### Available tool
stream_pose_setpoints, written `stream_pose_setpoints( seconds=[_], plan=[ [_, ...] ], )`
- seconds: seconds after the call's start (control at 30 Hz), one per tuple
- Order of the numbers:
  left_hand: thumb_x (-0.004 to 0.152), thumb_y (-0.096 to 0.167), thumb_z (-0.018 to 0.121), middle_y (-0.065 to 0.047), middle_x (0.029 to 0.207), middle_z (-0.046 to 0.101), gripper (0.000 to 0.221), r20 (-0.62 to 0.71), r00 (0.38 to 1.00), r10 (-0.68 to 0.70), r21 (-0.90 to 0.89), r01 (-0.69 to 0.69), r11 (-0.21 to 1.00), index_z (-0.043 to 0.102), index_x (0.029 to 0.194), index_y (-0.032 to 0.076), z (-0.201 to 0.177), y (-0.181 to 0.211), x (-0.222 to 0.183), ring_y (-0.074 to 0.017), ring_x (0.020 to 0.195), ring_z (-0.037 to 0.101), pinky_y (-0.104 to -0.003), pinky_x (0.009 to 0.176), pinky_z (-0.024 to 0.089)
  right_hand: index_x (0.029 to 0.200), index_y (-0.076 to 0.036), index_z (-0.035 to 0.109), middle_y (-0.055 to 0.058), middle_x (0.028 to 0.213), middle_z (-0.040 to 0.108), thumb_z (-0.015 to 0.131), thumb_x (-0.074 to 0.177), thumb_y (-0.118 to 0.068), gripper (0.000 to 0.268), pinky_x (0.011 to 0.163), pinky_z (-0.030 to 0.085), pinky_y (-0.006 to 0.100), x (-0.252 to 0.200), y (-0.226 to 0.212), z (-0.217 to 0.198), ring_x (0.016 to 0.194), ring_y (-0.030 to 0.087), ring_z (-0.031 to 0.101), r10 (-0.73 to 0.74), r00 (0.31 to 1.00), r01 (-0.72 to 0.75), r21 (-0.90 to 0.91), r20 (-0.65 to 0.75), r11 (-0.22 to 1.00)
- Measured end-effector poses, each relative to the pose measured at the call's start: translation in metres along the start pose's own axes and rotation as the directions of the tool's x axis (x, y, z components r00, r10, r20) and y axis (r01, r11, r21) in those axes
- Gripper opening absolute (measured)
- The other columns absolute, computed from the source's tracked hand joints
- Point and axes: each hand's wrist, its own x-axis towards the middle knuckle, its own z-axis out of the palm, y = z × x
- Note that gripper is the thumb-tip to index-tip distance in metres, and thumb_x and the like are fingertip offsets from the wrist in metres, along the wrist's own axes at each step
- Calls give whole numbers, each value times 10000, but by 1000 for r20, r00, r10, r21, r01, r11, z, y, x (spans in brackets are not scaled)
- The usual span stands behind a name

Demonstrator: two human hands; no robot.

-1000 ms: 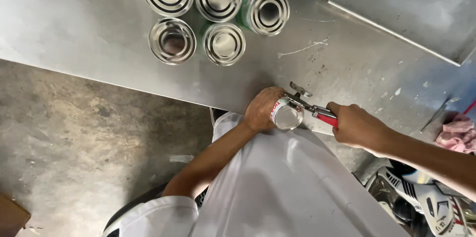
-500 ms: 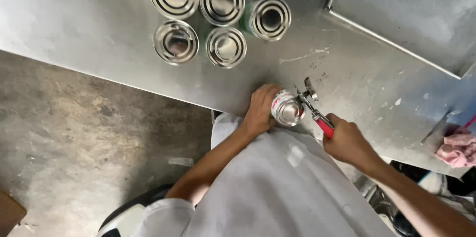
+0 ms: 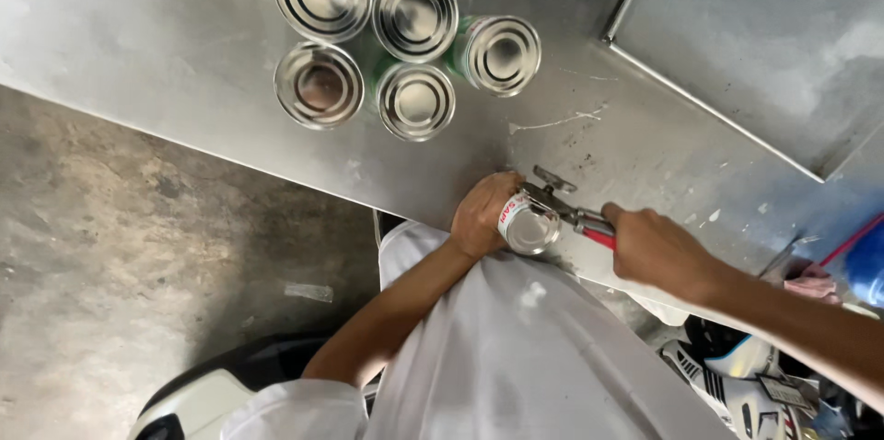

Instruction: The person opens several cans of condensed milk using a manual can opener, removes the lids, and places the open cans onto a baking tray.

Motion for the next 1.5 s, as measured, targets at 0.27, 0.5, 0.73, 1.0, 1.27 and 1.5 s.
stream_pose_setpoints(
  seconds=[0.27, 0.5, 0.73, 1.0, 1.27, 1.5],
  plan=[
    [814, 300, 740, -218, 1040, 670, 400, 73, 995, 69, -3, -69, 998, 670, 1021, -35, 6, -10, -15, -391, 1024, 640, -486, 987, 489, 918, 18, 698, 242, 771, 724, 582, 815, -58, 173, 619, 581, 512, -12, -22, -43, 784, 412, 736, -211, 959, 123, -390, -191, 912],
    [915, 380, 626, -160, 1319, 548, 588, 231, 968, -96, -248, 154, 956, 476, 1367, 35, -15, 5, -17, -354, 1289, 501, -478, 1111, 343, 1198, -150, 635, 259, 951, 740, 592, 722, -183, 479, 864, 546, 558, 6, 7, 112, 1017, 469, 677, 194, 978, -142, 419, -82, 897],
    [893, 339, 663, -183, 1117, 633, 462, 27, 998, 48, -208, -42, 977, 607, 1181, -18, 8, -7, -16, -377, 1071, 628, -485, 1001, 486, 1237, -129, 626, 253, 979, 740, 636, 707, -168, 532, 885, 568, 520, 18, 25, 60, 1020, 454, 687, 135, 989, -119, 200, -67, 973],
    [762, 262, 804, -246, 1146, 625, 542, 86, 995, 47, -200, -29, 979, 621, 1141, -79, 12, -12, -26, -409, 1128, 590, -484, 1057, 438, 918, 5, 702, 201, 762, 711, 612, 843, -91, 151, 613, 605, 447, -6, -35, -40, 753, 355, 741, -308, 935, 136, -620, -179, 773],
    [794, 549, 692, -152, 1344, 498, 791, 424, 899, -109, -200, 211, 957, 430, 1380, 87, 17, -23, -54, -338, 1319, 447, -471, 1105, 306, 1297, -104, 604, 267, 1023, 730, 668, 731, -281, 597, 862, 546, 569, 17, 29, 117, 1032, 479, 672, 211, 970, -172, 273, -123, 947],
    [903, 415, 601, -138, 1098, 633, 475, 55, 997, 63, -147, -54, 988, 599, 1196, 41, 24, -6, -31, -326, 1026, 644, -441, 953, 502, 1165, -95, 652, 245, 938, 749, 617, 703, -161, 468, 818, 575, 511, 19, 49, 92, 978, 444, 706, 132, 990, -118, 205, -57, 972]
  ],
)
